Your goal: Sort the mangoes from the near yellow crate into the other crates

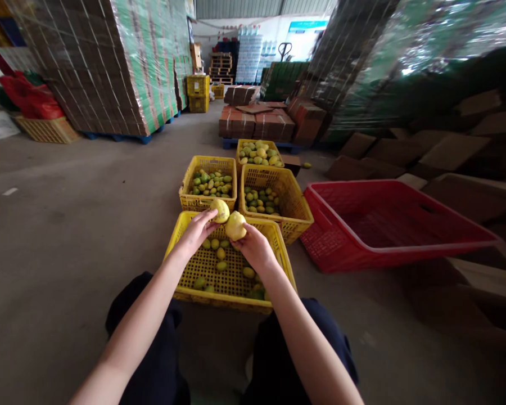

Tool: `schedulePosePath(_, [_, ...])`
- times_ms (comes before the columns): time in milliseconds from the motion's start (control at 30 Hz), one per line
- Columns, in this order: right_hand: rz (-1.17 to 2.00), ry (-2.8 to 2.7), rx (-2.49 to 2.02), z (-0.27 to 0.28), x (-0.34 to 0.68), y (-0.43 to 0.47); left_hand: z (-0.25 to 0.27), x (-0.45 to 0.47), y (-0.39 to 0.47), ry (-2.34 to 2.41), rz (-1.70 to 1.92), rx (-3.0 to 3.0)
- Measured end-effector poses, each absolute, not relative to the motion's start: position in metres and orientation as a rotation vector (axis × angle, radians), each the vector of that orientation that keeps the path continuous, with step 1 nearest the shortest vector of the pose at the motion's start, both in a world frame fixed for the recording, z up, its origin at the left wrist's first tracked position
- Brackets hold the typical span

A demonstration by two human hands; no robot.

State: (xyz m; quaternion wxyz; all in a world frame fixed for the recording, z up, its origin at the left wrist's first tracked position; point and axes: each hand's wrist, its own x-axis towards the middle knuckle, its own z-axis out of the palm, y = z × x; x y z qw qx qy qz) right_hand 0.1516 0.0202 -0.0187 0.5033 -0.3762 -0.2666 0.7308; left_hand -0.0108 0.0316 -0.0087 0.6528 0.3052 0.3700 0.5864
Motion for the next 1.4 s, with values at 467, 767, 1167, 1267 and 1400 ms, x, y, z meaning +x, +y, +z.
schedulePosePath(467, [0.289, -1.539, -1.064, -0.013, 0.164, 0.004, 0.008, -0.014, 0.007, 1.098, 1.613, 1.666])
schedulePosePath(767, [0.372, -1.471, -0.997, -0.015, 0.161, 0.0, 0.006, -0.01, 0.002, 1.042, 1.514, 1.802])
schedulePosePath(1167, [1.762, -0.792, -1.067, -0.019, 0.157, 0.017, -0.021, -0.011, 0.033, 1.084, 0.995, 0.752])
schedulePosePath(1267, [1.853, -0.784, -1.094, -0.021, 0.158, 0.018, -0.026, -0.015, 0.036, 1.007, 0.924, 0.703])
schedulePosePath(1400, [1.724, -0.802, -1.019, -0.02, 0.156, 0.016, -0.017, -0.012, 0.03, 0.876, 1.047, 0.779])
